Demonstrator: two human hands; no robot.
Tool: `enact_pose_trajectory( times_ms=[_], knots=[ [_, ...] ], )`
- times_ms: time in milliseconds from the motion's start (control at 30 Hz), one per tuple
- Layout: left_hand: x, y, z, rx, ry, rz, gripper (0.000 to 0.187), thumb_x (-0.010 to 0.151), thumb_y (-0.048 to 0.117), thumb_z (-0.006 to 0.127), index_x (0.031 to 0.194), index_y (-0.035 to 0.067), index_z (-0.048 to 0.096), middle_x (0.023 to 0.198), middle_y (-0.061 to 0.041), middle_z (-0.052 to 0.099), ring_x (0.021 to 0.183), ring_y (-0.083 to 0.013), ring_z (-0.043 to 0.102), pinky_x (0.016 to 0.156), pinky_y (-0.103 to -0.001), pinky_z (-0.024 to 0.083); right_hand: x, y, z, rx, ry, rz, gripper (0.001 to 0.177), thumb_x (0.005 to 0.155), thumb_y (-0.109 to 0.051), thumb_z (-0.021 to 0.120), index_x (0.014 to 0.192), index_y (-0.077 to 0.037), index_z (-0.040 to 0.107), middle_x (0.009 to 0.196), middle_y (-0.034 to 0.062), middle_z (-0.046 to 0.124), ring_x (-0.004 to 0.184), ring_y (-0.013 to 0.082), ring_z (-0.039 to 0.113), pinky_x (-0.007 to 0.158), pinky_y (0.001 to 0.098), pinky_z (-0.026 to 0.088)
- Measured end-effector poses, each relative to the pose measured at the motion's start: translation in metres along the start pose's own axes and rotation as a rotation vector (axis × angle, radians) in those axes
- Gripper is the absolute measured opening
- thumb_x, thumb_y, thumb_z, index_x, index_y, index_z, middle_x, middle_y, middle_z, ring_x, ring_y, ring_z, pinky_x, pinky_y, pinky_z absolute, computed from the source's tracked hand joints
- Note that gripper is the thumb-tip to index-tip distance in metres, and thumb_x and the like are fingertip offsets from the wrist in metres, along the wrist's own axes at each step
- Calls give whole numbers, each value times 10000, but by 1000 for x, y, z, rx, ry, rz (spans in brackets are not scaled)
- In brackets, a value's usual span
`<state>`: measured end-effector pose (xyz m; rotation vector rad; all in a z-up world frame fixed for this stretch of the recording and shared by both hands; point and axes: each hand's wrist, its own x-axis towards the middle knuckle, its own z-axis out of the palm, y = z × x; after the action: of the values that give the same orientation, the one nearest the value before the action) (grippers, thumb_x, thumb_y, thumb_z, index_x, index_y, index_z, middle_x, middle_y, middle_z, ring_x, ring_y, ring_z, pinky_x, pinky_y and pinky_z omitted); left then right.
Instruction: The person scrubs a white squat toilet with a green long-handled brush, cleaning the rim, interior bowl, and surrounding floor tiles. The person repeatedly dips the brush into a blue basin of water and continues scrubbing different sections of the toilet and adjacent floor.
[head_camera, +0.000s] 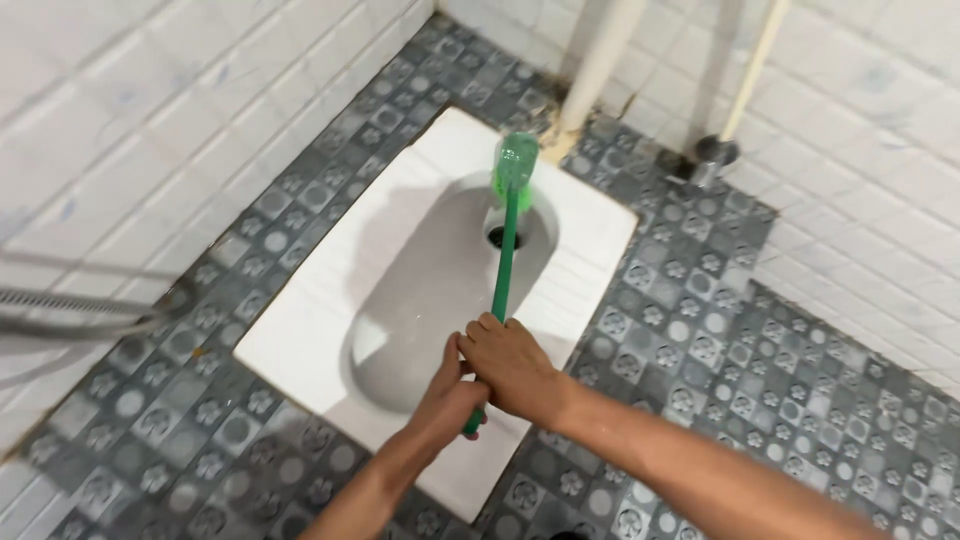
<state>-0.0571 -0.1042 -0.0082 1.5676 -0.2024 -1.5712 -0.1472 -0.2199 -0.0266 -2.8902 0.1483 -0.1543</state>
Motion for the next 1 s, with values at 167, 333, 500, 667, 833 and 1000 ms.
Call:
enact_pose_trajectory(
  times_ms=[167,333,500,667,833,1000],
  knots=[
    [15,35,68,179,6,110,935,763,43,486,1624,138,135,959,-123,658,830,-252,647,737,-372,550,-53,18,4,382,440,342,798,625,226,649,1351,-89,541,1470,187,459,1296,383,543,1076,441,561],
    [58,-49,105,564,-30,320,489,932,318,513,1387,143,550,1001,-107,728,832,-294,681,722,-408,527,-109,34,3,1314,936,1269,798,793,-38,422,1571,-135,272,1407,146,472,1283,287,496,1142,473,386],
    [55,-50,124,969,-280,304,421,996,362,448,1322,141,597,932,-168,721,817,-424,658,712,-534,480,-142,82,73,1613,1230,1624,298,1105,-251,425,1357,-100,475,942,90,541,648,182,469,616,376,530],
    [52,-115,121,322,229,316,503,990,382,465,1385,96,587,1328,-117,722,1170,-293,722,969,-370,544,-82,73,110,1452,590,1478,264,1035,-337,555,1177,-116,579,796,76,569,411,167,455,329,337,351],
    [46,-57,121,116,188,116,428,1007,292,434,1338,80,602,1108,-75,784,922,-163,739,832,-299,573,-42,64,10,1662,537,1455,206,1042,-282,552,1114,-91,583,788,32,492,509,110,396,452,288,342],
    [83,4,123,294,92,316,436,992,282,478,1359,85,605,1123,-70,770,912,-172,706,815,-311,548,-42,132,38,1692,798,1482,179,1009,-226,551,1135,-114,609,749,51,526,483,159,424,427,324,343]
  ],
)
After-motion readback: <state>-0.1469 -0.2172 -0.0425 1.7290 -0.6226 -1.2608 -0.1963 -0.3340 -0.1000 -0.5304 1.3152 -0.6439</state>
